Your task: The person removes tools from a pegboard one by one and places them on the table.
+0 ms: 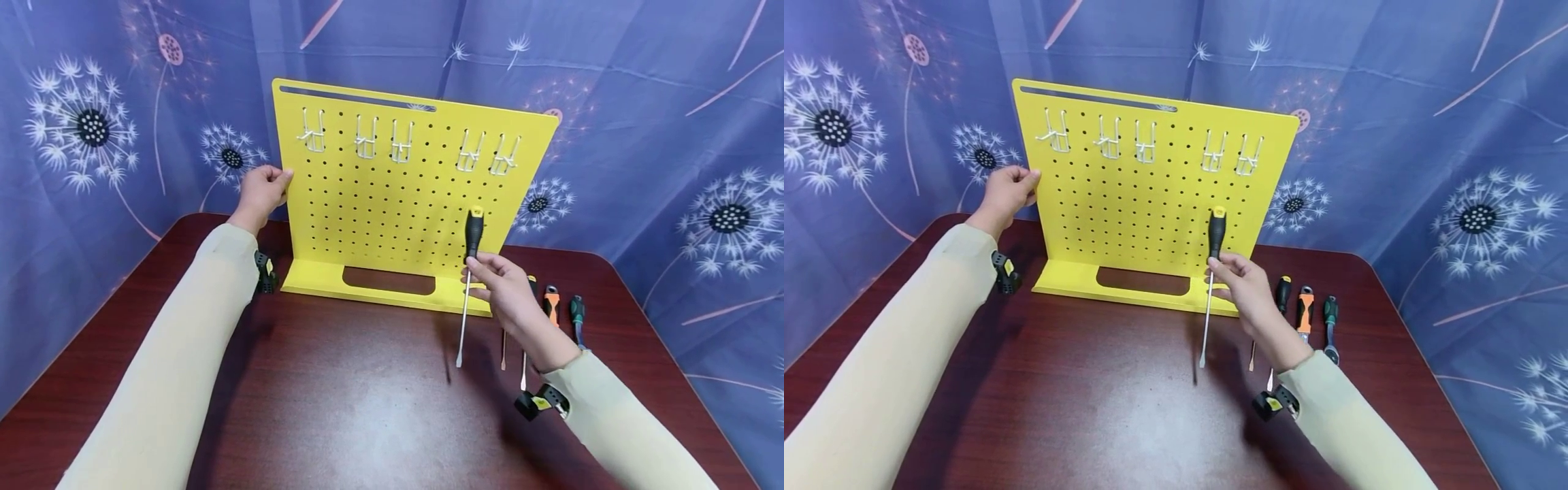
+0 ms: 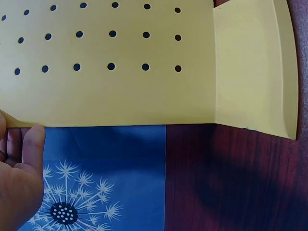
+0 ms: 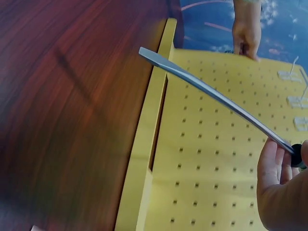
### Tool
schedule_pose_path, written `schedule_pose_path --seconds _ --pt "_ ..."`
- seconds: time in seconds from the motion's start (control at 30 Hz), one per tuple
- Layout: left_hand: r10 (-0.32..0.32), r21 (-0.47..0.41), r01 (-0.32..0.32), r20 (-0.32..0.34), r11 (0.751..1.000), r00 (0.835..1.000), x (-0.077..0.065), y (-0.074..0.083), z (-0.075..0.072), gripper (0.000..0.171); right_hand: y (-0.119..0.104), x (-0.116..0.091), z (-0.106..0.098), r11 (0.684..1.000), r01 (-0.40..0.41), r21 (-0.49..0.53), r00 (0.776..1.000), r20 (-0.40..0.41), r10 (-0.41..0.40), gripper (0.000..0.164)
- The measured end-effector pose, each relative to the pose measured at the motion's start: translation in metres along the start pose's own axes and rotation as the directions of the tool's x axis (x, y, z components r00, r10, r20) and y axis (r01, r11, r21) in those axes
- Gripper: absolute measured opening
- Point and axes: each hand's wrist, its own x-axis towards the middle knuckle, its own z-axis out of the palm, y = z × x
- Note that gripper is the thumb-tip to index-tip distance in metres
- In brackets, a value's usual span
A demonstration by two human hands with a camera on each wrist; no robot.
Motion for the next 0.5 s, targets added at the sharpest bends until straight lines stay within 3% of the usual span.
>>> schedule_pose_path --seconds 0.3,0.5 --pt "0.007 -0.012 -0.007 0.005 1.000 1.000 0.000 0.001 0.005 0.025 0.006 -0.007 -0.050 0.999 -0.017 -0.048 1.000 -0.023 0.016 0.006" --pt "0.018 -0.030 -0.018 0.004 0.999 1.000 0.000 0.001 0.006 0.024 0.014 -0.006 -0.088 0.997 -0.065 -0.045 0.996 -0.062 0.062 0.015"
